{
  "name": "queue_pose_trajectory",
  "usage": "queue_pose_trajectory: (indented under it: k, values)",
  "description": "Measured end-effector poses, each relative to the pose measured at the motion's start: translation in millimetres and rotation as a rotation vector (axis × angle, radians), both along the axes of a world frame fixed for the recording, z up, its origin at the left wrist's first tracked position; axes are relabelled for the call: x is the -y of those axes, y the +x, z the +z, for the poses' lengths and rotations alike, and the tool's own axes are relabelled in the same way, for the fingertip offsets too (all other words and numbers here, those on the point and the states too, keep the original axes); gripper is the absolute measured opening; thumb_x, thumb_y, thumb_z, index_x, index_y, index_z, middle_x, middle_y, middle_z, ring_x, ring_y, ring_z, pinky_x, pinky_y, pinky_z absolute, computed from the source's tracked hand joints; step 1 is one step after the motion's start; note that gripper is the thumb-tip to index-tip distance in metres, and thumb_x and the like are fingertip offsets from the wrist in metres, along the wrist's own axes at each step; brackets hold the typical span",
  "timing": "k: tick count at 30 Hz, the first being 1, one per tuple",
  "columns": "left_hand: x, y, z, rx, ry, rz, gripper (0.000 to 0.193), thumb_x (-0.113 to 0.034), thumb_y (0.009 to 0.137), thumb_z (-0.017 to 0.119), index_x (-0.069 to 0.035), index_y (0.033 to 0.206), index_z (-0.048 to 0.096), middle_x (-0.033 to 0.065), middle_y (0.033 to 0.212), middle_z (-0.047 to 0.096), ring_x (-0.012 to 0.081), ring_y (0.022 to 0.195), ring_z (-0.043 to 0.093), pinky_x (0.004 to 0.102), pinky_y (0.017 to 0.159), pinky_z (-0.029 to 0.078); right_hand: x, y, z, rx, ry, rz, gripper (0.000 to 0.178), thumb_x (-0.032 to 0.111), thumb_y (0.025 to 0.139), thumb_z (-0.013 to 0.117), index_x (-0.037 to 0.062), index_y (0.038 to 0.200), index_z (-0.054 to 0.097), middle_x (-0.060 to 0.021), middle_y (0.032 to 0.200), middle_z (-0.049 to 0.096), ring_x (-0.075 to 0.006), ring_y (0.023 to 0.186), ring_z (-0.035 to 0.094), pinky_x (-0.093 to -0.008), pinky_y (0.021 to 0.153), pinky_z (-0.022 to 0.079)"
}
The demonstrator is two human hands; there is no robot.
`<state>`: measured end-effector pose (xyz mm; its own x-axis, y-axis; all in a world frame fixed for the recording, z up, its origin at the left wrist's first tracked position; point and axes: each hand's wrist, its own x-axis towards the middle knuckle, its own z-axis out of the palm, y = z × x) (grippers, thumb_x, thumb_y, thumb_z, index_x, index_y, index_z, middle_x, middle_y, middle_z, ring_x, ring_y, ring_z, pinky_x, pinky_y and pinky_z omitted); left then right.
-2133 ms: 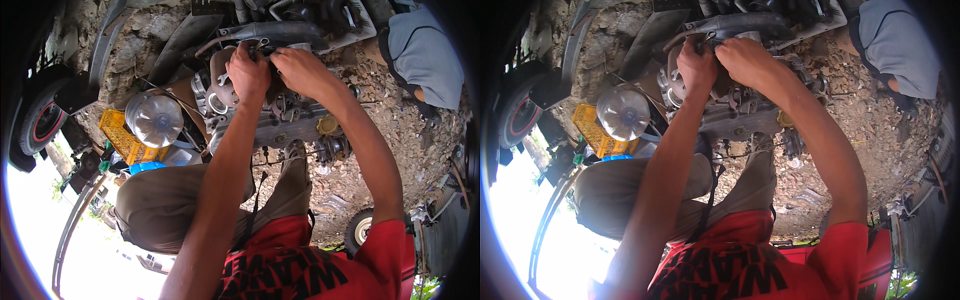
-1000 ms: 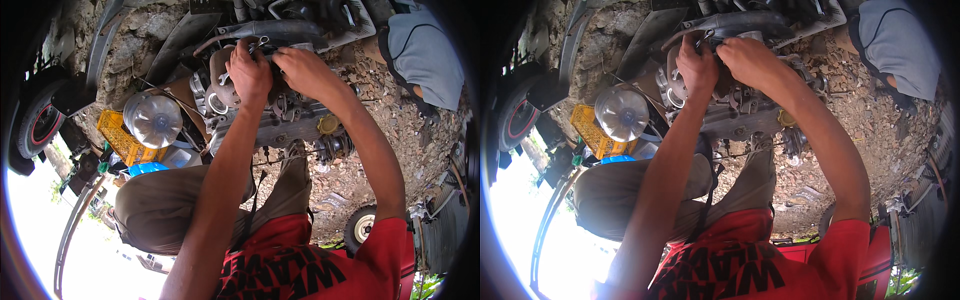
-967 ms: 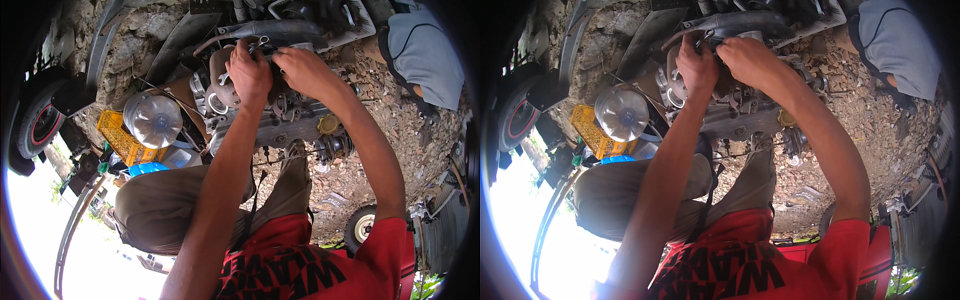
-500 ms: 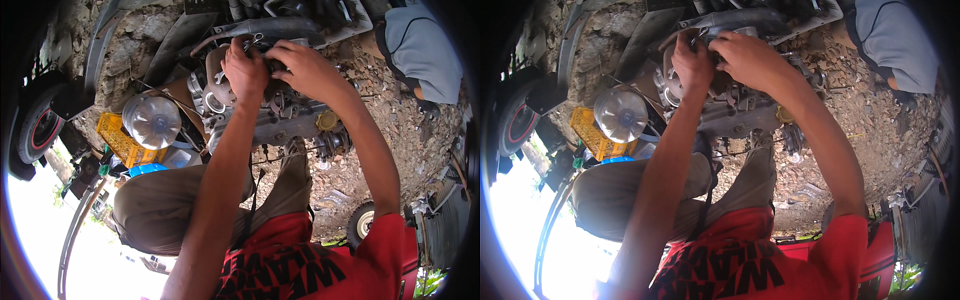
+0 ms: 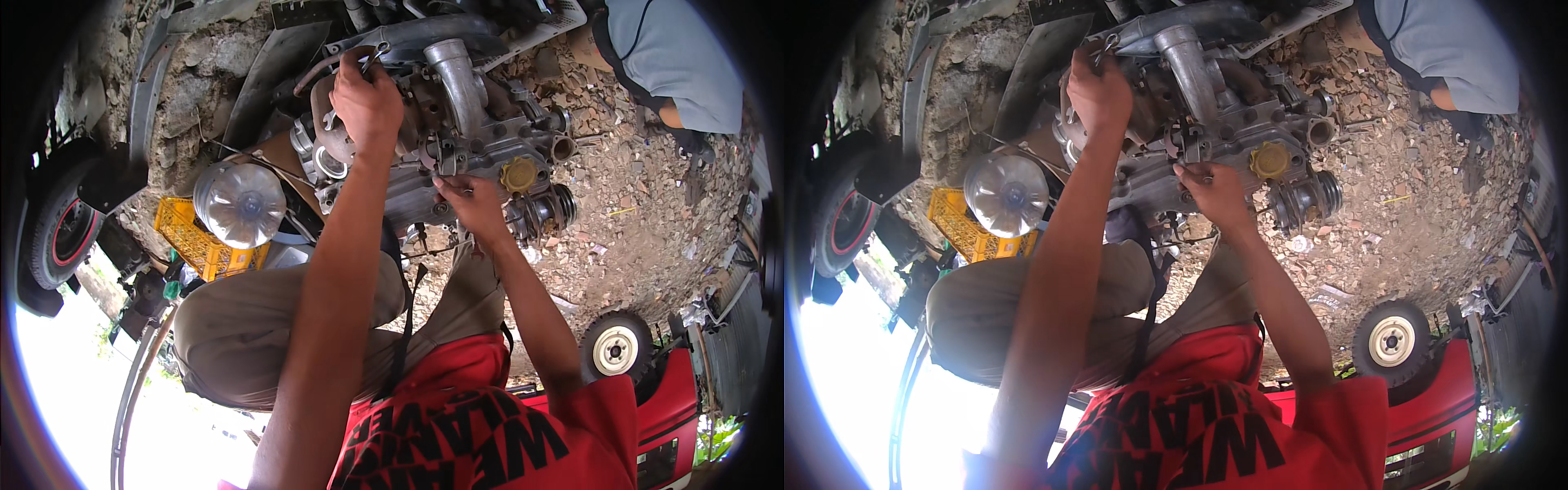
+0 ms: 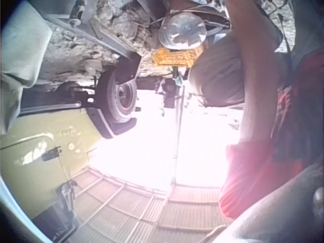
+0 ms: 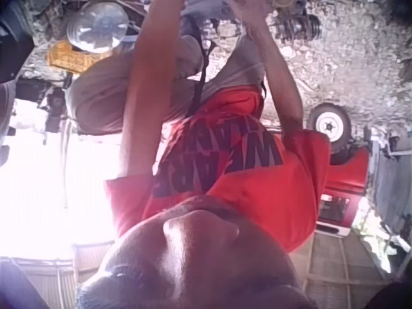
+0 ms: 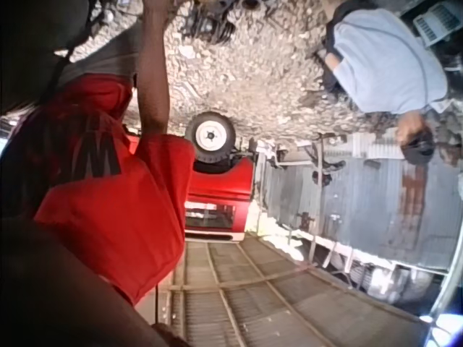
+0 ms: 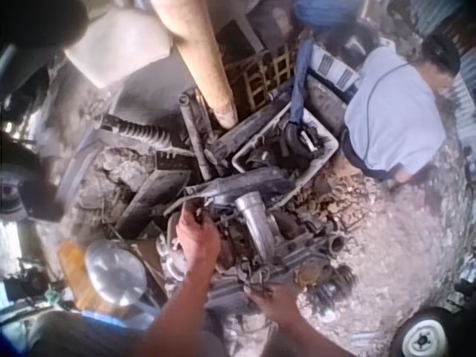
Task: The person uses a wrench to tighten bolts on a vehicle engine while crouching in an outdoor yard. They repeatedly adjust the wrench and reposition their hands to access different fasteners on the engine block.
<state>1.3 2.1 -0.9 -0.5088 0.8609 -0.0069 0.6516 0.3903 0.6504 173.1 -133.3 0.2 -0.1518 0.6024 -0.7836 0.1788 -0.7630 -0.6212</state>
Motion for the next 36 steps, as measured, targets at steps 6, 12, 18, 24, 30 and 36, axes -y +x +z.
queue_pose_trajectory:
  k: [6,12,18,24,30,36]
  values:
    - [0,1,-1,-0.003,0.024,0.0,0.02,-0.007,0.085,0.059,-0.008,0.104,0.066,0.0167,0.096,0.072,0.0395,0.092,0.065,0.0468,0.088,0.045,21,-61,-16,0.055,0.016,-0.591,0.032,0.026,0.088,0.08,-0.0057,0.084,0.073,-0.0041,0.069,0.068,-0.0074,0.057,0.057,-0.022,0.054,0.039]
    - [-2,0,-5,-0.064,0.065,0.01,0.019,-0.009,0.085,0.061,-0.006,0.102,0.067,0.0187,0.095,0.072,0.0413,0.091,0.067,0.0478,0.086,0.049,30,-86,-38,0.137,0.212,-0.721,0.027,0.02,0.086,0.078,-0.0057,0.087,0.072,-0.0108,0.074,0.071,-0.014,0.065,0.065,-0.0302,0.063,0.049]
    - [-2,-6,-8,-0.087,0.029,0.013,0.029,-0.023,0.088,0.066,-0.005,0.11,0.071,0.0208,0.102,0.073,0.0405,0.099,0.069,0.0463,0.089,0.052,32,-55,-8,0.298,0.484,-0.399,0.02,0.015,0.083,0.075,-0.0014,0.089,0.067,-0.0178,0.08,0.07,-0.0317,0.074,0.069,-0.0389,0.068,0.051]
    - [-4,-7,-7,-0.15,-0.056,-0.006,0.031,-0.021,0.086,0.062,-0.003,0.11,0.068,0.0228,0.105,0.072,0.0409,0.102,0.068,0.0465,0.091,0.052,23,-17,8,0.44,0.811,-0.175,0.02,0.015,0.081,0.076,0.0027,0.091,0.065,-0.0166,0.08,0.068,-0.0376,0.074,0.066,-0.0436,0.064,0.05]
    - [-52,-21,49,-0.295,-0.227,-0.269,0.043,-0.028,0.086,0.064,0.007,0.112,0.065,0.0308,0.106,0.068,0.0473,0.106,0.064,0.0496,0.095,0.05,-1,12,3,0.335,0.868,0.055,0.02,0.019,0.084,0.074,0.0057,0.094,0.062,-0.0157,0.078,0.068,-0.0383,0.072,0.067,-0.0476,0.065,0.052]
    - [-171,-33,221,-0.884,-0.388,-0.998,0.028,-0.024,0.089,0.068,0.0,0.102,0.069,0.012,0.08,0.072,0.0217,0.071,0.065,0.0372,0.065,0.051,-15,-3,12,0.315,0.956,0.099,0.022,0.021,0.087,0.072,0.0065,0.096,0.059,-0.0168,0.085,0.068,-0.0383,0.078,0.067,-0.0474,0.069,0.053]
